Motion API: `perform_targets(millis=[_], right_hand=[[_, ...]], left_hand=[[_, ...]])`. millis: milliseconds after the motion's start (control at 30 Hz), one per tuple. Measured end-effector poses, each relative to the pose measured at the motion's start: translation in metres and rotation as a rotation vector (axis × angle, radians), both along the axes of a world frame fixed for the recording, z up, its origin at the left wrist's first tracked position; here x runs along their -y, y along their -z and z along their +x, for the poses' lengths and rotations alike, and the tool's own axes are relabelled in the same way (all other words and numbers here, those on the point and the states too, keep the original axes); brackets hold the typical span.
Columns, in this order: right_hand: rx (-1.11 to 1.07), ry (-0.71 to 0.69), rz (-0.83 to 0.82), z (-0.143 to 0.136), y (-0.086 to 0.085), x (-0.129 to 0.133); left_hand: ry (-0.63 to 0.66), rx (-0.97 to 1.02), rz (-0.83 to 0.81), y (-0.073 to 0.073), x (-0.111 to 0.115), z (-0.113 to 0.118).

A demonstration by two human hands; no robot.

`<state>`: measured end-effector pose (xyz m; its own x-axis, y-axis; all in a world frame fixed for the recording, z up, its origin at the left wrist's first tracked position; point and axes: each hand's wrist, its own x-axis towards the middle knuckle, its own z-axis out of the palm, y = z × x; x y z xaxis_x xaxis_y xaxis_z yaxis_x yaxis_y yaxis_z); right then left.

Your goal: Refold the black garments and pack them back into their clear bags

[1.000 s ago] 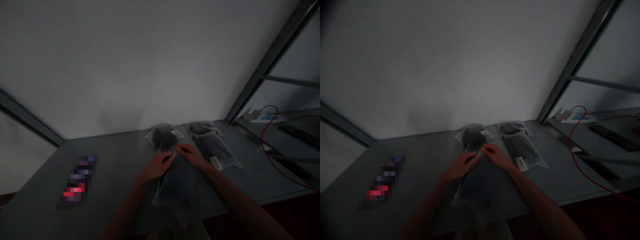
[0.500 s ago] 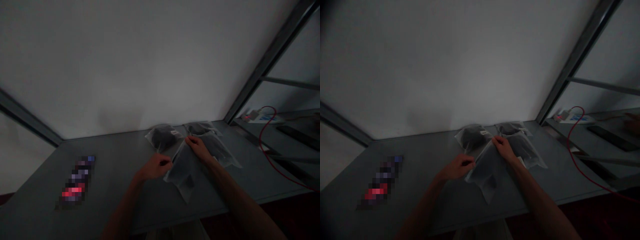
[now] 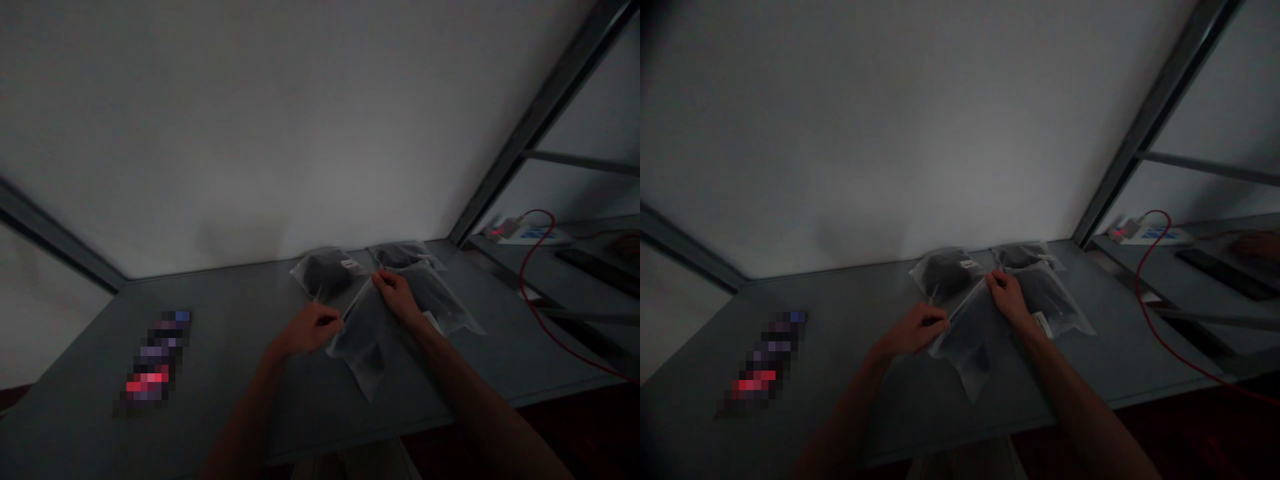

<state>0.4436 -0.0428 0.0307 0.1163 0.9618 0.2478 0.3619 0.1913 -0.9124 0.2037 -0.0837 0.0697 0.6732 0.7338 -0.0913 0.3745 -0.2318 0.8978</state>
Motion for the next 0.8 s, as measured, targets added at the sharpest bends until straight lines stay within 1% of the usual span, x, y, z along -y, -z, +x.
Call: perform_targets(millis=[67, 200, 300, 367, 467, 567, 667, 800], right_hand=[[-0.004, 0.02, 0.004, 0.001, -0.001, -0.001], [-0.001, 0.06, 0.041, 0.001, -0.002, -0.001], [0.025, 0.039, 0.101, -0.003, -0.005, 0.004], [0.127, -0.038, 0.201, -0.007, -0.01, 0.011], [0.43, -0.237, 0.365, -0.011, -0.02, 0.023], [0.672, -0.406, 0.437, -0.012, -0.028, 0.03], [0.735, -0.492, 0.454, -0.013, -0.032, 0.032], [0.75, -0.544, 0.414, -0.017, -0.033, 0.034]], left_hand=[[-0.011, -0.01, 0.003, 0.001, 0.0, 0.0], [-0.073, -0.04, 0.044, 0.004, -0.001, 0.0], [-0.093, -0.044, 0.049, 0.004, -0.001, 0.001], [-0.094, -0.035, 0.064, 0.004, 0.0, 0.002], [-0.075, -0.016, 0.092, 0.002, 0.001, 0.004], [-0.048, -0.006, 0.108, 0.001, 0.002, 0.005], [-0.032, 0.003, 0.113, 0.003, 0.001, 0.004], [-0.031, 0.009, 0.141, 0.009, -0.001, 0.004]])
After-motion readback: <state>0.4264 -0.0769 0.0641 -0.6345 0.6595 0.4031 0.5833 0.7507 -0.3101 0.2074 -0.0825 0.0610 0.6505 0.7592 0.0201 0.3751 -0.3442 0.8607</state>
